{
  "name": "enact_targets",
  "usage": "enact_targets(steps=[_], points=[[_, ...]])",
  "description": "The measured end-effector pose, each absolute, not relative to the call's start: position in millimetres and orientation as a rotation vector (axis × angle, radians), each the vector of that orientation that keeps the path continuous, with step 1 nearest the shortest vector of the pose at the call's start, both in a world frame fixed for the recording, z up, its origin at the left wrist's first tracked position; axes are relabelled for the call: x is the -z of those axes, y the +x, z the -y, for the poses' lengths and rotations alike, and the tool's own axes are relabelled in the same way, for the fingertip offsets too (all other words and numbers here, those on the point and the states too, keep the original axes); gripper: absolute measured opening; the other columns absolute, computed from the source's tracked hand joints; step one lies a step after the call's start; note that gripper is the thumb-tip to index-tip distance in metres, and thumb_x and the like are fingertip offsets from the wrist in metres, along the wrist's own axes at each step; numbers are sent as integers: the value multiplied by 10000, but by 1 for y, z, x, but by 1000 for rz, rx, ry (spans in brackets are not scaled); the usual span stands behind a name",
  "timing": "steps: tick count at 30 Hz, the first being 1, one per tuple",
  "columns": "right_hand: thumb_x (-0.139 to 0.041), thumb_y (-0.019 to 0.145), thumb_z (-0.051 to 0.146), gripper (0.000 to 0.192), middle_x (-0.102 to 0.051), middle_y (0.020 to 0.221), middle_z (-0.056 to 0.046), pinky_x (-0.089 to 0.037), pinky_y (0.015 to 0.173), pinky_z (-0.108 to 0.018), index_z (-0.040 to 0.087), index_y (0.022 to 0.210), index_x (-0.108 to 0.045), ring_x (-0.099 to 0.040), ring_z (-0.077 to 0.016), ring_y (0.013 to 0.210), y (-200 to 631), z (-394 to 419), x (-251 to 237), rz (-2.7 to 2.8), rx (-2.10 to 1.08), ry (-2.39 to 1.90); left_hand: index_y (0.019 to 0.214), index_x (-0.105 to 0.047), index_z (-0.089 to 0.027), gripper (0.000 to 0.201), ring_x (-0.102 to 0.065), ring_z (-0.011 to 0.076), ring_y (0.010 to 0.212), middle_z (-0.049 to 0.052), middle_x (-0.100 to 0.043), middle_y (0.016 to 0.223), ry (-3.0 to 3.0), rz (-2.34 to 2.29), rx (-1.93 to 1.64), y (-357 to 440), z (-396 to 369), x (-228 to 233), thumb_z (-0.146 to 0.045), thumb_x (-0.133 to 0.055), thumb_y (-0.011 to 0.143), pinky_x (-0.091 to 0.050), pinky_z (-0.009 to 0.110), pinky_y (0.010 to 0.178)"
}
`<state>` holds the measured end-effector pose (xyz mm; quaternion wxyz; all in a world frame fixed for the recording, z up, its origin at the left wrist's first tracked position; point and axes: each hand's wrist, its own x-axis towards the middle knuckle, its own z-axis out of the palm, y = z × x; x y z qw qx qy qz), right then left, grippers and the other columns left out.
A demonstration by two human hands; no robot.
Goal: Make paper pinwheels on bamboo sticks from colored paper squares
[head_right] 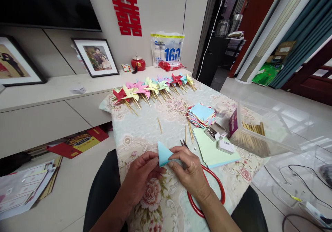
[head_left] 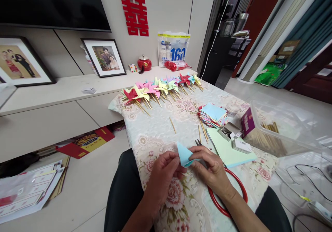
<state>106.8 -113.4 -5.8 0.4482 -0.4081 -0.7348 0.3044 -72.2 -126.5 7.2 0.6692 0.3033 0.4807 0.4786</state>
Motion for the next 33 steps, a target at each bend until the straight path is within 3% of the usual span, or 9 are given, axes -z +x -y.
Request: enact_targets(steps=[5, 10, 18, 27, 33], points=[[-656, 917, 228, 73, -696, 1043, -62, -488, 842, -314, 245, 894, -724, -662, -210, 953, 107, 113, 5, 1757, -842, -1037, 1028, -665, -170, 381, -715, 200, 819, 88, -773, 963, 702, -987, -1197, -65, 136, 1, -240, -795, 677, -544, 304, 763], [-650, 920, 237, 75, -679, 1039, -60, -481, 837, -317, 247, 883, -714, -652, -211, 945, 107, 114, 6, 1764, -881, -1022, 1052, -637, -181, 381, -731, 223, 911, 96, -778, 1001, 750, -989, -1345, -56, 142, 9, -248, -788, 708, -541, 343, 881], [-662, 915, 254, 75, -671, 1057, -61, -473, 865, -324, 239, 848, -693, -648, -220, 971, 105, 114, 6, 1773, -912, -1030, 972, -673, -183, 307, -718, 189, 769, 53, -788, 855, 745, -1114, -1297, -56, 139, 14, -317, -801, 727, -543, 265, 691], [-663, 917, 277, 60, -675, 1083, -71, -464, 896, -339, 246, 929, -712, -636, -233, 1022, 108, 113, 4, 1757, -933, -969, 949, -671, -173, 285, -713, 200, 768, 63, -791, 848, 753, -1216, -1259, -56, 138, 8, -313, -795, 733, -545, 275, 681], [-671, 905, 263, 138, -688, 945, -60, -467, 799, -310, 220, 775, -655, -646, -210, 909, 105, 110, 4, 1702, -880, -1037, 933, -674, -189, 254, -721, 203, 767, 53, -793, 842, 788, -1253, -1272, -50, 142, 12, -314, -786, 742, -551, 279, 682]])
